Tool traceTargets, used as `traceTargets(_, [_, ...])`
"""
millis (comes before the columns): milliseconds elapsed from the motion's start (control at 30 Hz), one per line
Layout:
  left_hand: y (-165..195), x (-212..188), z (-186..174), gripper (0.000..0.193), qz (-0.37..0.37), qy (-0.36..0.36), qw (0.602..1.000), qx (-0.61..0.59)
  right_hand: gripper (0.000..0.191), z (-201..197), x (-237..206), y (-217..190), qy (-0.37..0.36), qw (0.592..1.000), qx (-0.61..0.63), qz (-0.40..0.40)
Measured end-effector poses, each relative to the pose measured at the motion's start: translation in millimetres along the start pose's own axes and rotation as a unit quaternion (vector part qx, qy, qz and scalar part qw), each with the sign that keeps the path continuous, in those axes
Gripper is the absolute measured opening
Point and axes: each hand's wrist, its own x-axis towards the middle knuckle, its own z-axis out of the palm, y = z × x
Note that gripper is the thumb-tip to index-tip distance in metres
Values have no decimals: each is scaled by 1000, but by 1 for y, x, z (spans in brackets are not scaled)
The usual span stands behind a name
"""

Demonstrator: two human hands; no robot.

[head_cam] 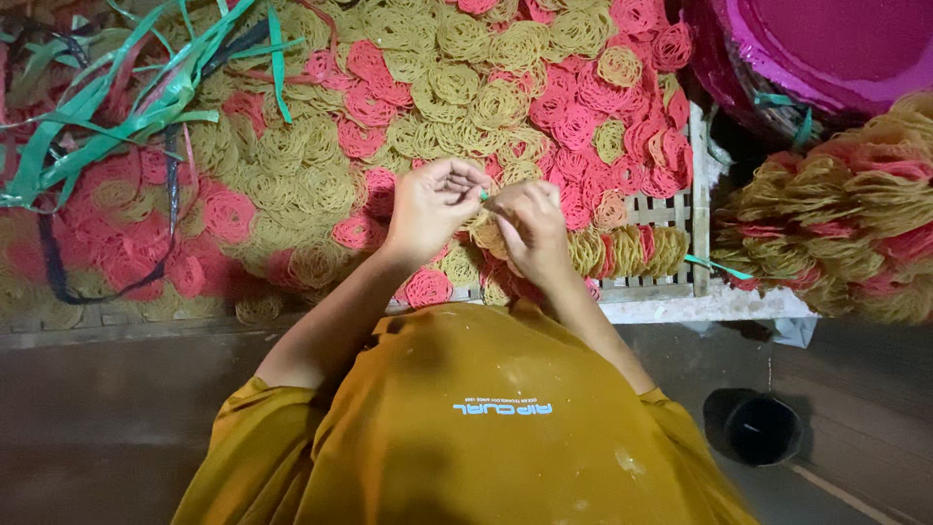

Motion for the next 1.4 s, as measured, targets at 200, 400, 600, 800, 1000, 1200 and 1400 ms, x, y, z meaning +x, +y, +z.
traceTargets(200, [16, 2, 4, 15, 1, -8, 1000, 6, 28, -40, 1, -6, -73, 992, -102, 22])
traceTargets(400, [21, 8, 18, 15, 30, -57, 998, 22, 22, -26, 2, 2, -44, 994, 66, 75])
traceTargets(600, [24, 21, -10, 21, 76, -38, 967, 241, 12, -1, -11, 33, 8, 901, 364, 235])
traceTargets(800, [-5, -13, -44, 45, 85, -162, 829, 529, 8, -10, -20, 39, 81, 847, 460, 253])
traceTargets(1000, [-47, -20, -35, 25, 205, -73, 780, 587, 10, -6, -11, 22, 62, 872, 416, 250])
traceTargets(1200, [-45, -15, -43, 27, 150, -86, 817, 550, 7, -1, -12, 18, 54, 886, 381, 259])
traceTargets(1400, [-33, -1, -34, 30, 218, -107, 727, 642, 7, 2, -14, 17, 61, 873, 399, 274])
